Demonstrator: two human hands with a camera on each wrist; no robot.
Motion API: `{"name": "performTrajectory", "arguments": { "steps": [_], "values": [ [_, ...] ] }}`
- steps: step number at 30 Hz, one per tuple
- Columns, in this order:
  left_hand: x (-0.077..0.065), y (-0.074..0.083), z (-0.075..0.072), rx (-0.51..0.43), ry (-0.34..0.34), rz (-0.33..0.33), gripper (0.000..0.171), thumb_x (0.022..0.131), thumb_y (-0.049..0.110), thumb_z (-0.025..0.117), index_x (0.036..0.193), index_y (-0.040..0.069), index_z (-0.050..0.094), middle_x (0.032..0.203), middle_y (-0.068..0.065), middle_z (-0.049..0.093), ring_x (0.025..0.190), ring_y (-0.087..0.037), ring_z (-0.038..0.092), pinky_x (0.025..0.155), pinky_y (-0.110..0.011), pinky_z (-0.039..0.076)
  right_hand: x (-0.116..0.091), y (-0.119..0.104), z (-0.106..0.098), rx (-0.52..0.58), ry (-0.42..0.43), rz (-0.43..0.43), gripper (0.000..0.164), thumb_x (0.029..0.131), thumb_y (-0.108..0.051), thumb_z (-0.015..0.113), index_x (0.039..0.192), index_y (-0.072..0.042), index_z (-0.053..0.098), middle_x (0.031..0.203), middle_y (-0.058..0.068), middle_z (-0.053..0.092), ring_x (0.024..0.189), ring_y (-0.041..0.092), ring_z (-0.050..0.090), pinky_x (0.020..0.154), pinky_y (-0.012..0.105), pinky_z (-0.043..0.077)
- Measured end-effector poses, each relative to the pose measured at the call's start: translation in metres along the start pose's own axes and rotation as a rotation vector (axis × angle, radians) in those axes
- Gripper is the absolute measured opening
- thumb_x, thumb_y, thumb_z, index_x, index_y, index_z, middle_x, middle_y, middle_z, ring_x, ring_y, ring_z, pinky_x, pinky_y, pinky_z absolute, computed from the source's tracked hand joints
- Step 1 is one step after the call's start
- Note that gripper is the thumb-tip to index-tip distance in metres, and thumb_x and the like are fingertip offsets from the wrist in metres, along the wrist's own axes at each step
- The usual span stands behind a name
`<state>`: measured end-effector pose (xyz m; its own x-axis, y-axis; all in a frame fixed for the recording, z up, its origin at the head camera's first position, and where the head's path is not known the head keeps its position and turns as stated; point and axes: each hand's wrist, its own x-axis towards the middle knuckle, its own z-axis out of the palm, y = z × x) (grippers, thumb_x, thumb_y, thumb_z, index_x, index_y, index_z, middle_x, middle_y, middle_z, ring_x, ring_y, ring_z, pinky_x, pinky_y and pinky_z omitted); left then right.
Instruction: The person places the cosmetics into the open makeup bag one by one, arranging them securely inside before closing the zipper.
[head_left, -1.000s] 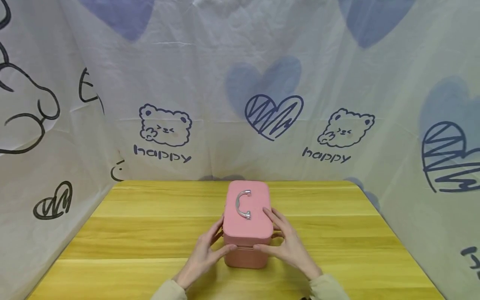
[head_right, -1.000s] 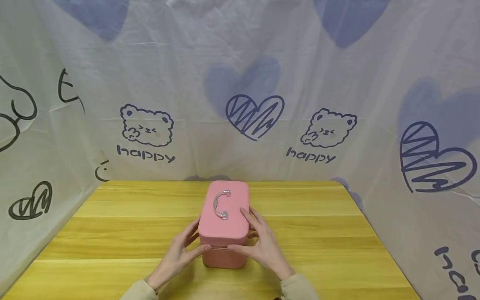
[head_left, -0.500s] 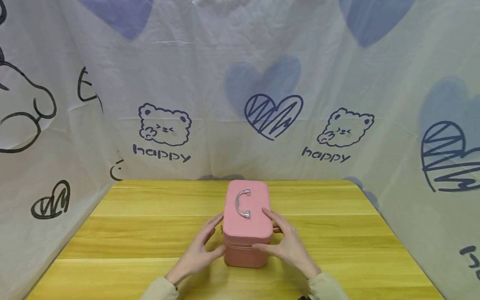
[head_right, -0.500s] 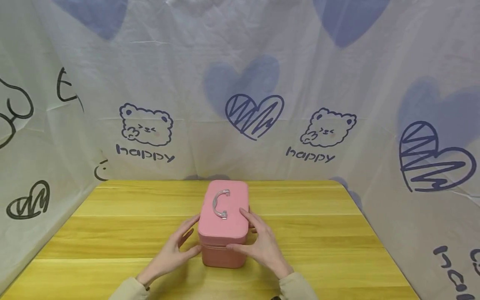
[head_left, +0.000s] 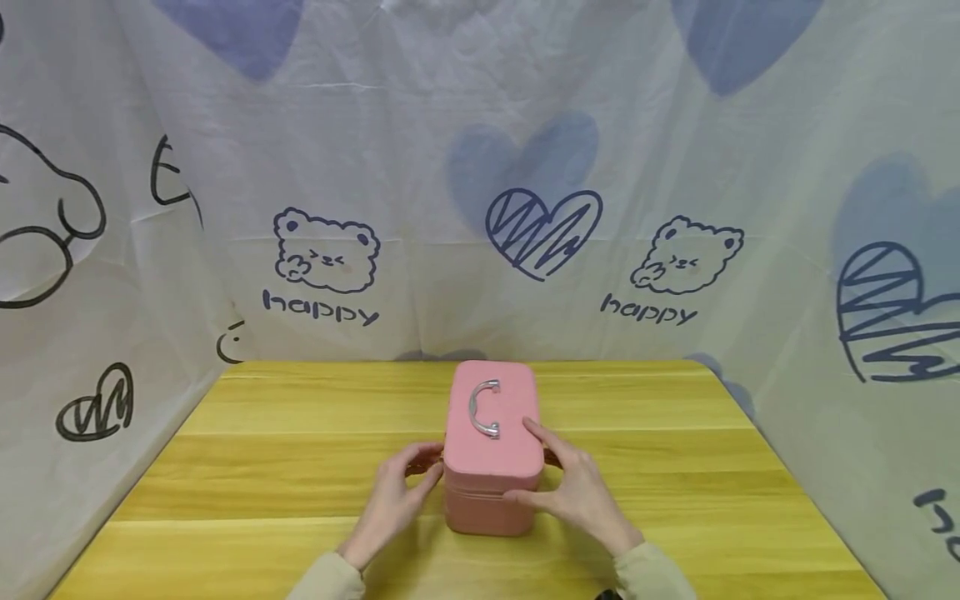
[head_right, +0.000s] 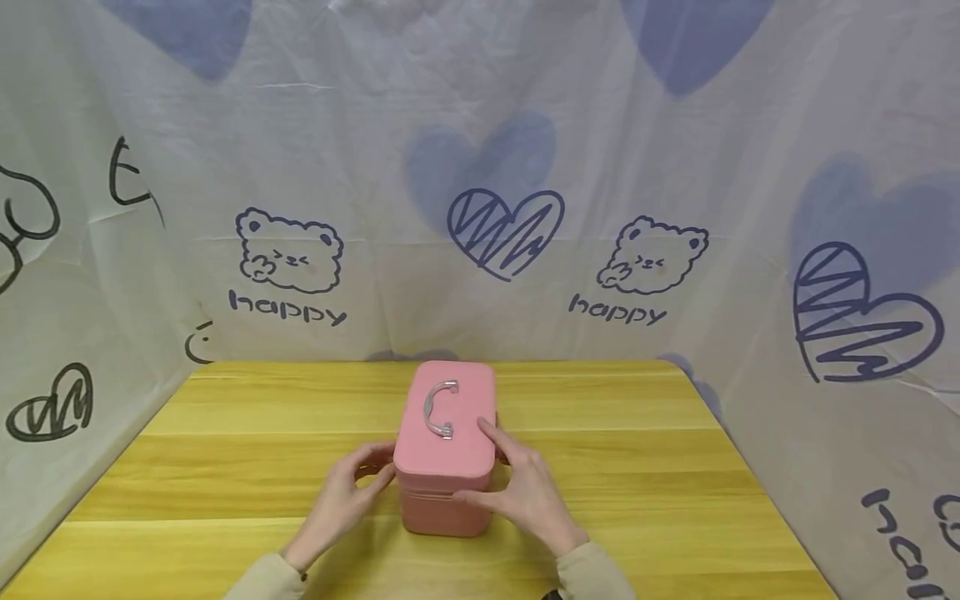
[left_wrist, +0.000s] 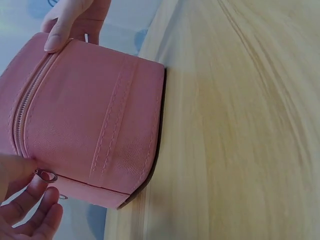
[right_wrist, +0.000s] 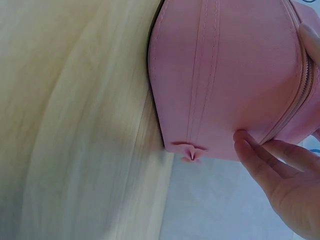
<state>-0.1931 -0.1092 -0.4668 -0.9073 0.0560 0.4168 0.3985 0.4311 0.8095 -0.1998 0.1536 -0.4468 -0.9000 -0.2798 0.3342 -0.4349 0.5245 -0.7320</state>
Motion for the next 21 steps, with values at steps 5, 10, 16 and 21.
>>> {"name": "performTrajectory", "arguments": {
  "steps": [5, 10, 16, 21],
  "values": [
    [0.002, 0.002, -0.001, 0.097, 0.015, -0.016, 0.013, 0.088, 0.003, 0.073, 0.101, 0.005, 0.076, 0.085, -0.002, 0.077, 0.078, -0.011, 0.070, 0.079, -0.025, 0.057, 0.000, 0.002, 0.002, -0.051, 0.005, -0.059, 0.105, 0.064, -0.041, 0.094, 0.152, -0.016, 0.044, 0.148, 0.018, 0.055, 0.118, 0.031, 0.068, 0.100, 0.044, 0.054],
    [0.001, 0.004, -0.005, 0.169, -0.004, 0.002, 0.008, 0.089, 0.001, 0.072, 0.093, 0.007, 0.075, 0.081, 0.000, 0.074, 0.074, -0.005, 0.064, 0.075, -0.027, 0.057, -0.001, 0.003, 0.003, -0.044, 0.015, -0.094, 0.101, 0.066, -0.039, 0.094, 0.151, -0.013, 0.046, 0.145, 0.019, 0.057, 0.115, 0.031, 0.070, 0.098, 0.038, 0.057],
    [0.002, 0.005, -0.014, 0.228, -0.080, 0.120, 0.006, 0.092, 0.002, 0.068, 0.090, 0.006, 0.071, 0.082, -0.001, 0.073, 0.073, -0.004, 0.063, 0.071, -0.029, 0.058, 0.000, 0.003, 0.004, -0.037, 0.022, -0.093, 0.100, 0.065, -0.038, 0.094, 0.150, -0.012, 0.047, 0.144, 0.020, 0.058, 0.113, 0.033, 0.071, 0.097, 0.040, 0.057],
    [0.000, 0.006, -0.022, 0.260, -0.155, 0.216, 0.006, 0.093, 0.002, 0.067, 0.089, 0.007, 0.070, 0.078, -0.001, 0.072, 0.068, 0.002, 0.059, 0.063, -0.019, 0.055, 0.000, 0.003, 0.004, -0.022, 0.030, -0.060, 0.100, 0.064, -0.038, 0.095, 0.149, -0.014, 0.048, 0.143, 0.020, 0.058, 0.113, 0.033, 0.071, 0.098, 0.045, 0.056]
  ]
}}
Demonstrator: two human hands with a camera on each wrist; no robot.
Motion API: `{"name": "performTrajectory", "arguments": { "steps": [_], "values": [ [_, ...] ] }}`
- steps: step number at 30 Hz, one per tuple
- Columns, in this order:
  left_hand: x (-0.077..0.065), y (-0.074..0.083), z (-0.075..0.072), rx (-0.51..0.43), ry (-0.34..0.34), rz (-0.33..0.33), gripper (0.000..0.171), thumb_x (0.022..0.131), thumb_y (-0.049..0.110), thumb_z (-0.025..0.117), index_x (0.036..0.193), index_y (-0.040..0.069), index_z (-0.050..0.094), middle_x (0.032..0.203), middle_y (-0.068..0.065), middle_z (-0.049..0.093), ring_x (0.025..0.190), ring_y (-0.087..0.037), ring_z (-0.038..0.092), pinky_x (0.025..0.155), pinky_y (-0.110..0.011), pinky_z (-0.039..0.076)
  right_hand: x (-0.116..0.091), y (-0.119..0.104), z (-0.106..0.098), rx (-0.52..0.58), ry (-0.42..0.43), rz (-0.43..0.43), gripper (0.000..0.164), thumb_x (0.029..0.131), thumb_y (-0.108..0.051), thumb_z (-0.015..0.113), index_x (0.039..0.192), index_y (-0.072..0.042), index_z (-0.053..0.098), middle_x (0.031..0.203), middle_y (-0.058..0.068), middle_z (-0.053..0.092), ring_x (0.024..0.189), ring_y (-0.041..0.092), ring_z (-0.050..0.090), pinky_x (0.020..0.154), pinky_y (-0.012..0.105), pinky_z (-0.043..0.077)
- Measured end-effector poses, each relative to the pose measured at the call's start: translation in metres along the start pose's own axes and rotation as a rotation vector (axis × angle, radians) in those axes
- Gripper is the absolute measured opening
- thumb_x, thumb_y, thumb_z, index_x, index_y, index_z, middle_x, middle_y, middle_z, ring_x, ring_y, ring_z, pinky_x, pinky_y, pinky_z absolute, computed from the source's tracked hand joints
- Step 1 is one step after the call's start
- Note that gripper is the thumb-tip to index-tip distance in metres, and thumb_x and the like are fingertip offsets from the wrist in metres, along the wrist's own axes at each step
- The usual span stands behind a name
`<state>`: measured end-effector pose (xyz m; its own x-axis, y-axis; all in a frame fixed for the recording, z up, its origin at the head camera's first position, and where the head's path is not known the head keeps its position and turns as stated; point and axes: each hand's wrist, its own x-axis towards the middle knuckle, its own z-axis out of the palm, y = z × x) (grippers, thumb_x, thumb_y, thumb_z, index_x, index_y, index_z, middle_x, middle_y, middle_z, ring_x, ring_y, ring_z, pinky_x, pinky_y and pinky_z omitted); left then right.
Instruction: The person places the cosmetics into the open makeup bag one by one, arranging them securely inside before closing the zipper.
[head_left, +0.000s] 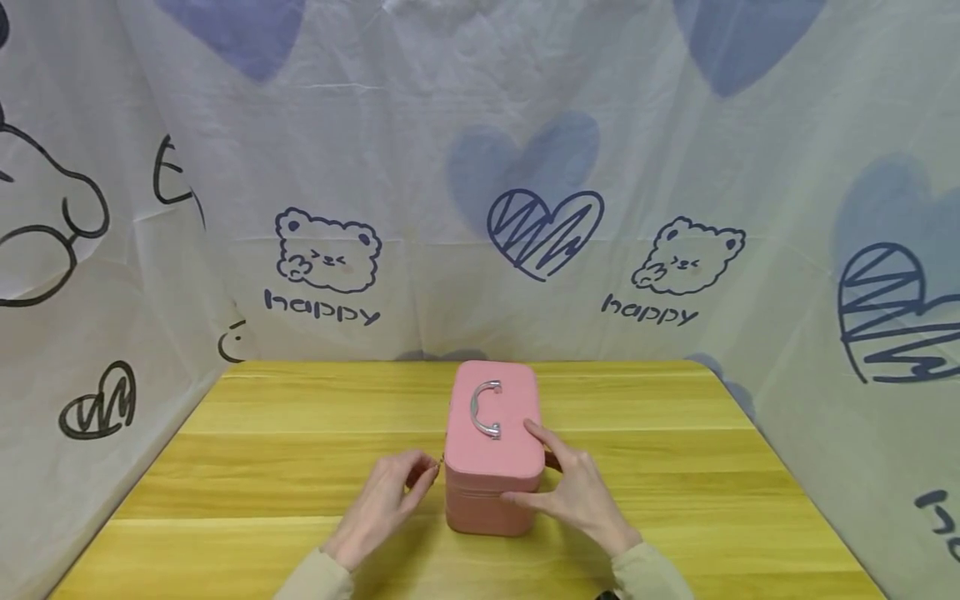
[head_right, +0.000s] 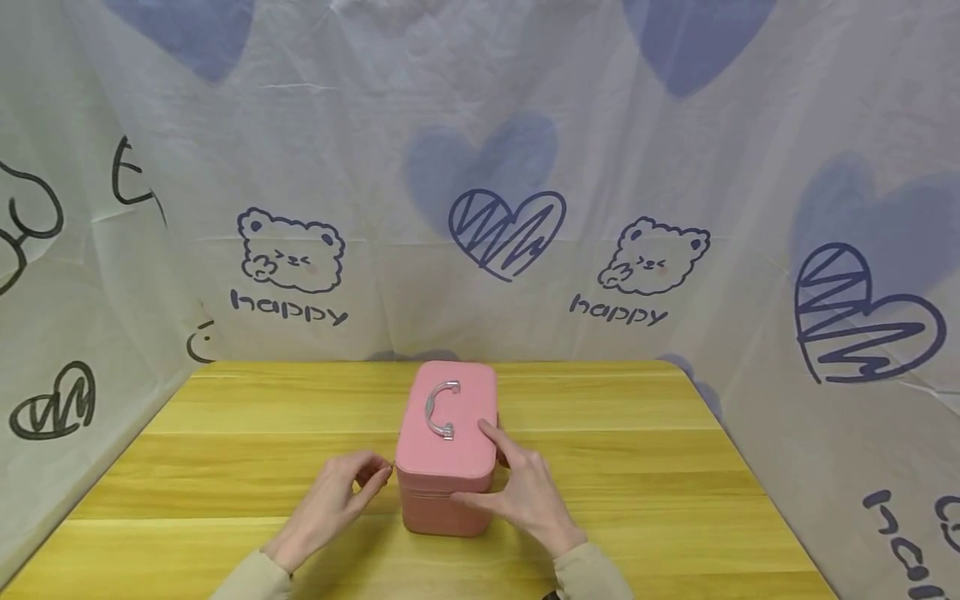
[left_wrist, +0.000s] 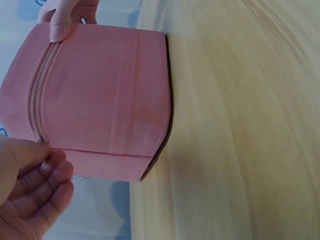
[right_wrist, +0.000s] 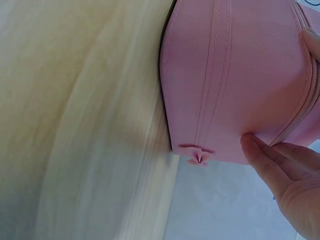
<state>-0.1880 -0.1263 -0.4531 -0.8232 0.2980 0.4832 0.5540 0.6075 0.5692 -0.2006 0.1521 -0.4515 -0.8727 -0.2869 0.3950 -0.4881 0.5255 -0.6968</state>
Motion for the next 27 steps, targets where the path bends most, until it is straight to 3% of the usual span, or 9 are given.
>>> {"name": "performTrajectory", "arguments": {
  "steps": [10, 18, 27],
  "values": [
    [-0.010, -0.003, -0.015, -0.013, -0.071, 0.212, 0.011, 0.091, 0.001, 0.070, 0.087, 0.011, 0.072, 0.074, 0.003, 0.072, 0.066, 0.009, 0.054, 0.057, -0.017, 0.052, 0.000, -0.002, 0.000, 0.008, 0.017, 0.023, 0.097, 0.064, -0.040, 0.095, 0.147, -0.016, 0.051, 0.141, 0.017, 0.062, 0.110, 0.030, 0.072, 0.096, 0.045, 0.057],
    [-0.015, -0.004, -0.018, -0.088, -0.137, 0.287, 0.013, 0.090, 0.000, 0.069, 0.091, 0.012, 0.073, 0.078, 0.004, 0.073, 0.070, 0.008, 0.058, 0.059, -0.018, 0.054, 0.000, -0.002, 0.000, 0.000, 0.027, -0.003, 0.097, 0.064, -0.040, 0.095, 0.147, -0.015, 0.051, 0.138, 0.021, 0.062, 0.109, 0.032, 0.073, 0.094, 0.042, 0.058],
    [-0.015, -0.001, -0.016, -0.092, -0.172, 0.409, 0.013, 0.089, -0.003, 0.070, 0.096, 0.008, 0.073, 0.083, 0.001, 0.075, 0.074, 0.005, 0.063, 0.068, -0.007, 0.050, 0.000, -0.001, 0.001, -0.010, 0.042, 0.001, 0.098, 0.061, -0.041, 0.096, 0.146, -0.015, 0.053, 0.136, 0.020, 0.064, 0.108, 0.030, 0.073, 0.093, 0.041, 0.059]
  ]
}}
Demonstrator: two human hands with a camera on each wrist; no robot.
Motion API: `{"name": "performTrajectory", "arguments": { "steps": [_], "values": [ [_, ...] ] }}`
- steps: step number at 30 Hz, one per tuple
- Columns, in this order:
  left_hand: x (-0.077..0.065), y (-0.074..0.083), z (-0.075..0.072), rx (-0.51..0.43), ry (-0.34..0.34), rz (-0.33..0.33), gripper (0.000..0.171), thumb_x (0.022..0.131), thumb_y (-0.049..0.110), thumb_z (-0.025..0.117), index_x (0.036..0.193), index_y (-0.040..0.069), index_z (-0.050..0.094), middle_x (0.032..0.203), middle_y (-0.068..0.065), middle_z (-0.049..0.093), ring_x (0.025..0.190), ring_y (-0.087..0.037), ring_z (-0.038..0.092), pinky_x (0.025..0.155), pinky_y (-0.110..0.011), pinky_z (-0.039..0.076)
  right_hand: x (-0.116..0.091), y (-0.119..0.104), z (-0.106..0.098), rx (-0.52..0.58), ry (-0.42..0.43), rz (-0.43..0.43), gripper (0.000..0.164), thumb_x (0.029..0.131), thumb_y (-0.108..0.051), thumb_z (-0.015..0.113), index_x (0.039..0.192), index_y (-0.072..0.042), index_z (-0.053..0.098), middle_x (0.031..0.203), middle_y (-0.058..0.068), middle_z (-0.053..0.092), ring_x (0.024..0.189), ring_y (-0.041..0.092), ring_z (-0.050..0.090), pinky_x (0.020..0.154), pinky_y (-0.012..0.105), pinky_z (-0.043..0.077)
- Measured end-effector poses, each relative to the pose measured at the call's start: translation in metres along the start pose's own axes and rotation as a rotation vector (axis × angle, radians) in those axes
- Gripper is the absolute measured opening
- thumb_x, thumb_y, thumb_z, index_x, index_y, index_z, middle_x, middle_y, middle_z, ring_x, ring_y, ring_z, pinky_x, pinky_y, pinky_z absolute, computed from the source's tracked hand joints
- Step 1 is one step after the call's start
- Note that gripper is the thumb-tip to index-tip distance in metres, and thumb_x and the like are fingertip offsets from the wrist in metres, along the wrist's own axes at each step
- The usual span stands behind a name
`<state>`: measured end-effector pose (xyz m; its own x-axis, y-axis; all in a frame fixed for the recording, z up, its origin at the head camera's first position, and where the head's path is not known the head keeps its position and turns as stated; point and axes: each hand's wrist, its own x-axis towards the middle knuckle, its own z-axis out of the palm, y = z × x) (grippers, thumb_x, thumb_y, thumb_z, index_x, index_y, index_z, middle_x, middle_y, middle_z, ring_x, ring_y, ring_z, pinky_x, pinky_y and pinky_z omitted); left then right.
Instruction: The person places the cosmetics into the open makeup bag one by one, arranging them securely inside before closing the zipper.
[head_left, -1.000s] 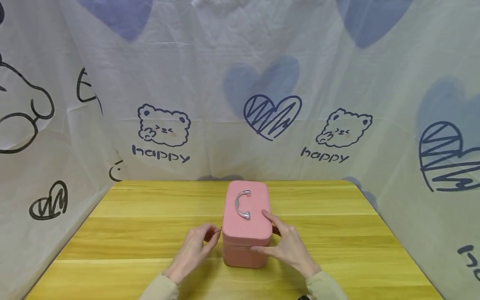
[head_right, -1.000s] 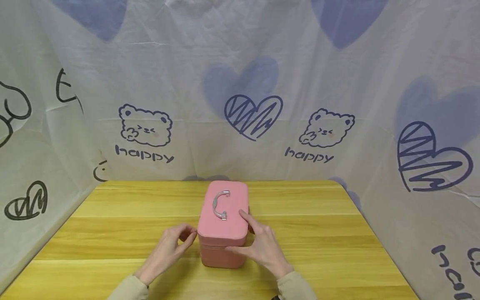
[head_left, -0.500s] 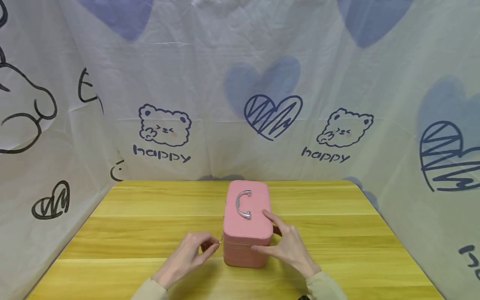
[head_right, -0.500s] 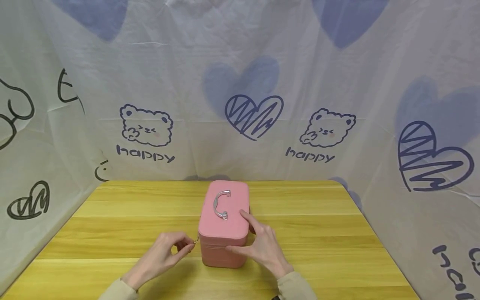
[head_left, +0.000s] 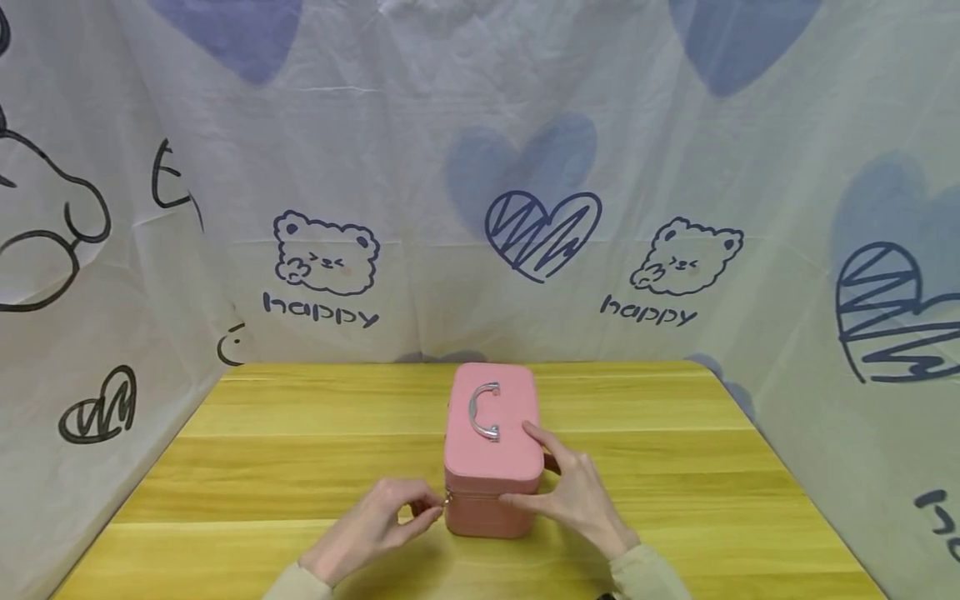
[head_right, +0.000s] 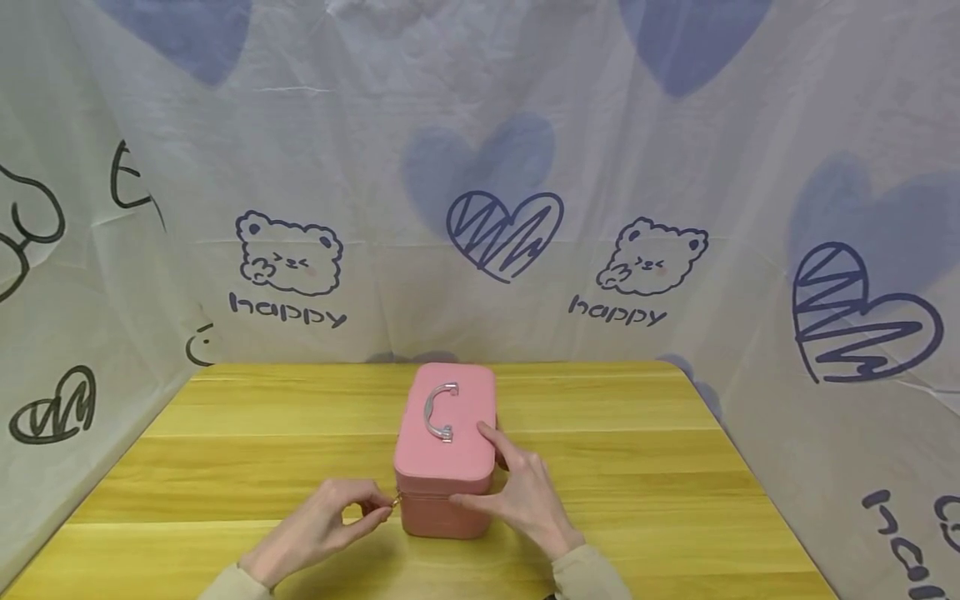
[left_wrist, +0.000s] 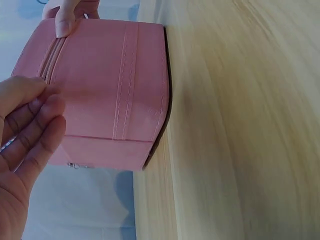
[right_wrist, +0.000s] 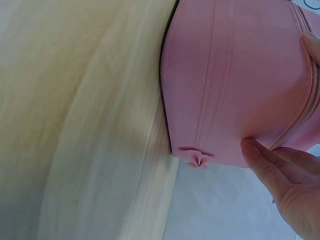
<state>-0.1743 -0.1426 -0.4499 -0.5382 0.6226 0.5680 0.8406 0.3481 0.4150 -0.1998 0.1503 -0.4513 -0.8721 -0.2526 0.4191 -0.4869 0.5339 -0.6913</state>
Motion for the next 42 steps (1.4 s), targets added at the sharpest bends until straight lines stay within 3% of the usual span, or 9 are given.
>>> {"name": "performTrajectory", "arguments": {
  "steps": [8, 12, 19, 29, 34, 42],
  "values": [
    [0.009, 0.006, 0.009, -0.002, -0.035, 0.089, 0.019, 0.086, -0.007, 0.072, 0.102, 0.004, 0.074, 0.092, -0.004, 0.078, 0.079, -0.002, 0.070, 0.076, -0.006, 0.052, 0.000, 0.000, 0.000, 0.007, -0.003, -0.011, 0.096, 0.063, -0.039, 0.096, 0.146, -0.015, 0.053, 0.137, 0.020, 0.063, 0.108, 0.030, 0.073, 0.093, 0.040, 0.059],
    [0.013, 0.007, 0.017, -0.033, -0.015, 0.126, 0.020, 0.086, -0.008, 0.072, 0.103, 0.003, 0.074, 0.094, -0.005, 0.078, 0.082, -0.008, 0.073, 0.078, -0.007, 0.053, 0.000, 0.002, 0.000, 0.010, 0.005, -0.044, 0.095, 0.063, -0.035, 0.096, 0.145, -0.013, 0.053, 0.136, 0.022, 0.063, 0.106, 0.031, 0.074, 0.091, 0.038, 0.060],
    [0.018, 0.009, 0.031, 0.004, 0.030, 0.160, 0.021, 0.087, -0.006, 0.071, 0.106, 0.005, 0.073, 0.085, 0.000, 0.074, 0.075, 0.002, 0.064, 0.074, -0.004, 0.050, -0.001, 0.002, 0.000, 0.009, 0.005, -0.045, 0.096, 0.062, -0.033, 0.096, 0.145, -0.012, 0.053, 0.137, 0.024, 0.062, 0.106, 0.034, 0.073, 0.090, 0.041, 0.060],
    [0.020, 0.010, 0.043, 0.054, 0.045, 0.171, 0.023, 0.091, -0.002, 0.069, 0.112, 0.004, 0.072, 0.097, -0.003, 0.078, 0.075, 0.004, 0.066, 0.077, -0.006, 0.052, -0.001, 0.001, -0.001, 0.006, -0.004, -0.043, 0.096, 0.063, -0.033, 0.096, 0.146, -0.011, 0.052, 0.138, 0.023, 0.061, 0.109, 0.033, 0.072, 0.091, 0.039, 0.060],
    [0.022, 0.013, 0.048, -0.003, 0.016, 0.144, 0.025, 0.091, -0.005, 0.067, 0.115, 0.003, 0.071, 0.088, -0.003, 0.076, 0.068, 0.003, 0.067, 0.072, -0.004, 0.050, -0.001, 0.002, -0.001, 0.013, -0.006, -0.049, 0.096, 0.062, -0.031, 0.096, 0.145, -0.011, 0.052, 0.138, 0.021, 0.062, 0.109, 0.031, 0.072, 0.092, 0.035, 0.059],
    [0.021, 0.016, 0.048, -0.077, -0.032, 0.045, 0.022, 0.095, -0.003, 0.063, 0.116, 0.001, 0.071, 0.079, -0.004, 0.076, 0.067, -0.002, 0.071, 0.071, -0.004, 0.051, -0.001, 0.003, -0.001, 0.009, -0.009, -0.073, 0.097, 0.063, -0.031, 0.096, 0.146, -0.011, 0.051, 0.137, 0.022, 0.062, 0.109, 0.031, 0.073, 0.092, 0.036, 0.059]
  ]
}}
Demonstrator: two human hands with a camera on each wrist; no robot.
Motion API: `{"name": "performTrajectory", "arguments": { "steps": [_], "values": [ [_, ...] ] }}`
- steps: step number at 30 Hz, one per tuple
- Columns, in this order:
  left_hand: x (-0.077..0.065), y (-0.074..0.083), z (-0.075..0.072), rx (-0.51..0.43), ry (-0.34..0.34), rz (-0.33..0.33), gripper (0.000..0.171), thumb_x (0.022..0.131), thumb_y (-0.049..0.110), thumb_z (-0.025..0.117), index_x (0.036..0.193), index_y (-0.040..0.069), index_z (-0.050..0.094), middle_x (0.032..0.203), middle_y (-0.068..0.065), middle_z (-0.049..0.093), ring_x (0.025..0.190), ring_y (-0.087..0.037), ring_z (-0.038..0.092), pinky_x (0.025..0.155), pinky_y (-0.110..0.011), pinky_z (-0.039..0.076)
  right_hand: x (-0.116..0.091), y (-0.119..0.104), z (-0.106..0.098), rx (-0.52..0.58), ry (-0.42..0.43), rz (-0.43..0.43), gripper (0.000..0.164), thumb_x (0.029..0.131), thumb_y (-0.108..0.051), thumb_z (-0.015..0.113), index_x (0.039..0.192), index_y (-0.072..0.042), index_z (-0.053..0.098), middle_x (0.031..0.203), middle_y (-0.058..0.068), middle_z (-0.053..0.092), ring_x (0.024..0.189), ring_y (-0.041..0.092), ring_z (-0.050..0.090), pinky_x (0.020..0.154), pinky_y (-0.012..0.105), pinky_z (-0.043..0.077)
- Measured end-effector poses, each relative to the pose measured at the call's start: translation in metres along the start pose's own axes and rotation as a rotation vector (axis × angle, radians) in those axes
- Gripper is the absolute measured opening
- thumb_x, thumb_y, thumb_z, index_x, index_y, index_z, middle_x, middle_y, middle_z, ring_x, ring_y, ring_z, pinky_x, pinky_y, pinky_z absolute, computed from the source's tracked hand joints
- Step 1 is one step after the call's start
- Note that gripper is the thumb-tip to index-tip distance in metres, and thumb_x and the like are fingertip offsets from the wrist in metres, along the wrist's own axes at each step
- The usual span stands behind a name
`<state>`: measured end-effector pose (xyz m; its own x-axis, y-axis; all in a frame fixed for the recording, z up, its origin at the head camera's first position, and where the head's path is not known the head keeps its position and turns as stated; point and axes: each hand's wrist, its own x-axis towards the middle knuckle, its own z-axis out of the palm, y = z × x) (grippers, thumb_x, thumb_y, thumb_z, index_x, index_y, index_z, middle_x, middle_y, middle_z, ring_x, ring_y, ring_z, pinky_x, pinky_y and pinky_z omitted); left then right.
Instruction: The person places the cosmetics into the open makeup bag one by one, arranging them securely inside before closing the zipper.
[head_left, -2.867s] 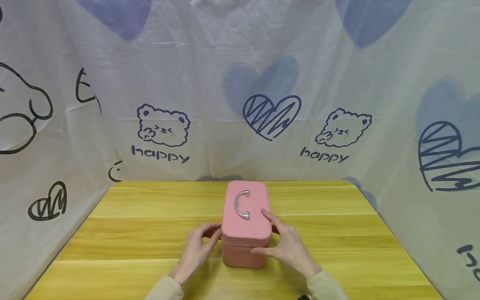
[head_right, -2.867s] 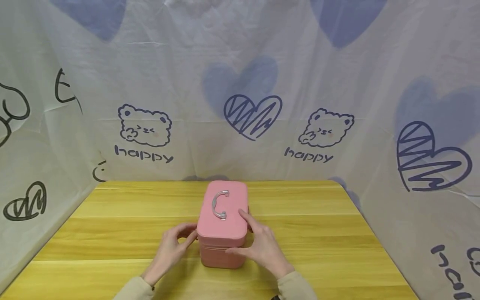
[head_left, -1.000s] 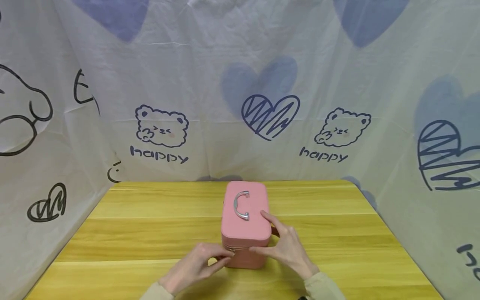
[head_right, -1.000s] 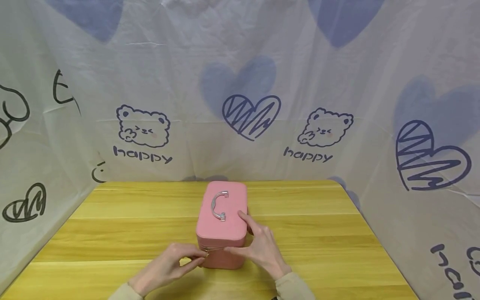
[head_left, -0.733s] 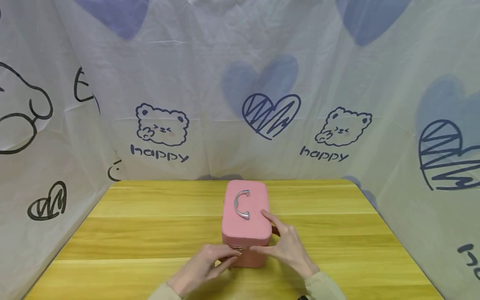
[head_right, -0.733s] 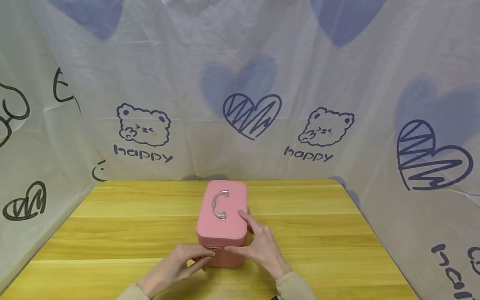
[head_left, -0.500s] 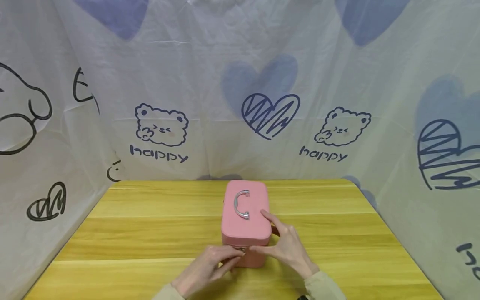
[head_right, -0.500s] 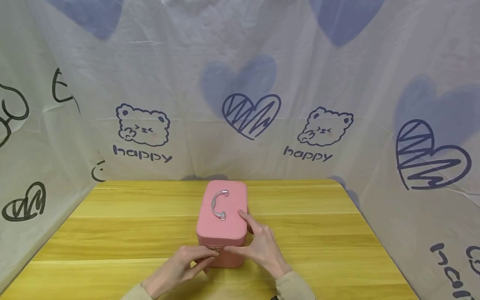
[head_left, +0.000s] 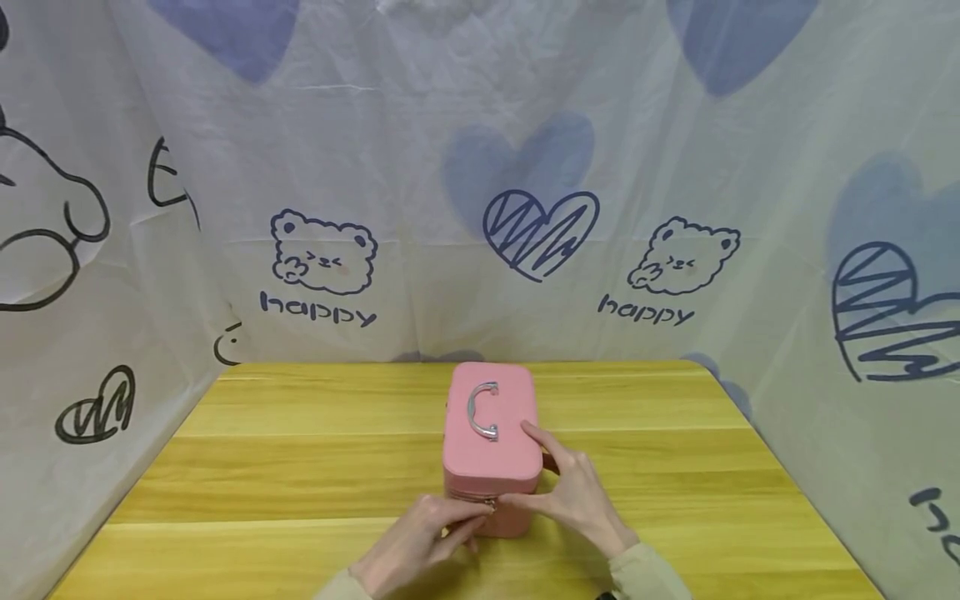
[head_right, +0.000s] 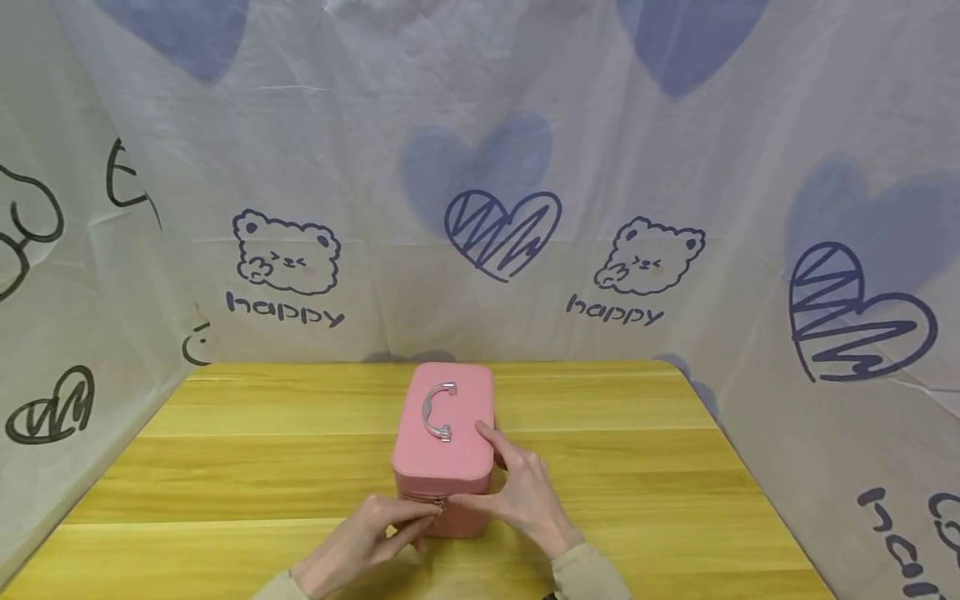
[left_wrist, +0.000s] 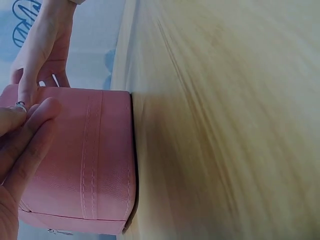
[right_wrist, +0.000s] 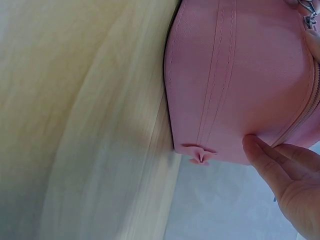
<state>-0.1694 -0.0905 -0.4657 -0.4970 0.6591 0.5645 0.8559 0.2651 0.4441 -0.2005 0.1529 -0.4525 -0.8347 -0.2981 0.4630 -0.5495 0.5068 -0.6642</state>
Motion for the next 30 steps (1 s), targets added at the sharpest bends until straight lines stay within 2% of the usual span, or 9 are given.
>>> {"name": "performTrajectory", "arguments": {
  "steps": [8, 12, 15, 17, 19, 21, 24, 27, 30],
  "values": [
    [-0.0012, 0.0013, -0.0019, 0.070, 0.003, -0.026, 0.014, 0.095, 0.007, 0.067, 0.107, 0.005, 0.074, 0.078, 0.000, 0.075, 0.069, 0.008, 0.063, 0.066, -0.001, 0.047, -0.0007, 0.0004, -0.0004, 0.019, -0.020, 0.043, 0.098, 0.064, -0.035, 0.095, 0.148, -0.013, 0.049, 0.141, 0.021, 0.060, 0.112, 0.033, 0.071, 0.095, 0.040, 0.058],
    [-0.0028, 0.0026, -0.0026, 0.095, 0.016, -0.041, 0.010, 0.097, 0.016, 0.067, 0.101, 0.010, 0.075, 0.074, 0.007, 0.071, 0.063, 0.016, 0.048, 0.058, 0.001, 0.040, -0.0011, 0.0007, -0.0004, 0.021, -0.025, 0.056, 0.098, 0.065, -0.036, 0.095, 0.149, -0.015, 0.049, 0.141, 0.020, 0.060, 0.113, 0.033, 0.071, 0.096, 0.041, 0.058],
    [-0.0044, 0.0039, -0.0028, 0.060, 0.030, -0.067, 0.013, 0.099, 0.021, 0.065, 0.093, 0.013, 0.074, 0.067, 0.011, 0.064, 0.060, 0.018, 0.039, 0.053, 0.001, 0.037, -0.0010, 0.0006, -0.0002, 0.012, -0.023, 0.054, 0.098, 0.065, -0.036, 0.095, 0.149, -0.015, 0.049, 0.141, 0.019, 0.060, 0.114, 0.032, 0.071, 0.095, 0.039, 0.058],
    [-0.0053, 0.0047, -0.0031, 0.028, 0.047, -0.070, 0.016, 0.100, 0.021, 0.064, 0.087, 0.014, 0.071, 0.062, 0.011, 0.060, 0.059, 0.019, 0.040, 0.054, 0.000, 0.040, -0.0010, 0.0003, -0.0001, 0.005, -0.019, 0.050, 0.098, 0.065, -0.035, 0.095, 0.148, -0.014, 0.049, 0.140, 0.018, 0.061, 0.113, 0.031, 0.071, 0.095, 0.038, 0.058],
    [-0.0058, 0.0048, -0.0033, 0.004, 0.081, -0.058, 0.017, 0.100, 0.018, 0.064, 0.084, 0.014, 0.071, 0.061, 0.011, 0.061, 0.058, 0.019, 0.045, 0.056, -0.001, 0.043, -0.0009, 0.0000, -0.0001, -0.001, -0.018, 0.046, 0.097, 0.064, -0.035, 0.095, 0.148, -0.014, 0.050, 0.140, 0.018, 0.062, 0.113, 0.030, 0.071, 0.094, 0.037, 0.058],
    [-0.0059, 0.0038, -0.0033, 0.029, 0.145, -0.008, 0.016, 0.098, 0.016, 0.066, 0.085, 0.014, 0.073, 0.062, 0.010, 0.065, 0.058, 0.017, 0.049, 0.057, -0.002, 0.045, -0.0007, -0.0003, -0.0001, -0.001, -0.021, 0.039, 0.097, 0.065, -0.034, 0.095, 0.148, -0.013, 0.049, 0.140, 0.018, 0.062, 0.113, 0.029, 0.071, 0.094, 0.036, 0.059],
    [-0.0051, 0.0014, -0.0038, 0.071, 0.277, 0.086, 0.013, 0.096, 0.014, 0.068, 0.085, 0.015, 0.075, 0.064, 0.010, 0.069, 0.055, 0.013, 0.053, 0.054, -0.001, 0.043, -0.0001, -0.0008, -0.0002, -0.003, -0.023, 0.026, 0.097, 0.065, -0.032, 0.095, 0.148, -0.012, 0.049, 0.140, 0.018, 0.062, 0.112, 0.028, 0.072, 0.093, 0.035, 0.059],
    [-0.0022, -0.0016, -0.0044, 0.095, 0.433, 0.201, 0.015, 0.095, 0.012, 0.069, 0.081, 0.013, 0.073, 0.060, 0.009, 0.066, 0.051, 0.008, 0.052, 0.052, -0.001, 0.041, 0.0005, -0.0008, -0.0002, -0.006, -0.024, 0.012, 0.097, 0.065, -0.031, 0.095, 0.148, -0.011, 0.049, 0.139, 0.018, 0.062, 0.111, 0.028, 0.072, 0.093, 0.035, 0.059],
    [0.0013, -0.0037, -0.0052, 0.102, 0.571, 0.266, 0.019, 0.095, 0.014, 0.069, 0.076, 0.011, 0.069, 0.057, 0.007, 0.060, 0.050, 0.003, 0.050, 0.052, -0.002, 0.040, 0.0008, -0.0006, 0.0000, -0.009, -0.023, 0.002, 0.097, 0.065, -0.029, 0.096, 0.148, -0.011, 0.050, 0.139, 0.019, 0.063, 0.112, 0.028, 0.072, 0.093, 0.034, 0.059]
  ]
}}
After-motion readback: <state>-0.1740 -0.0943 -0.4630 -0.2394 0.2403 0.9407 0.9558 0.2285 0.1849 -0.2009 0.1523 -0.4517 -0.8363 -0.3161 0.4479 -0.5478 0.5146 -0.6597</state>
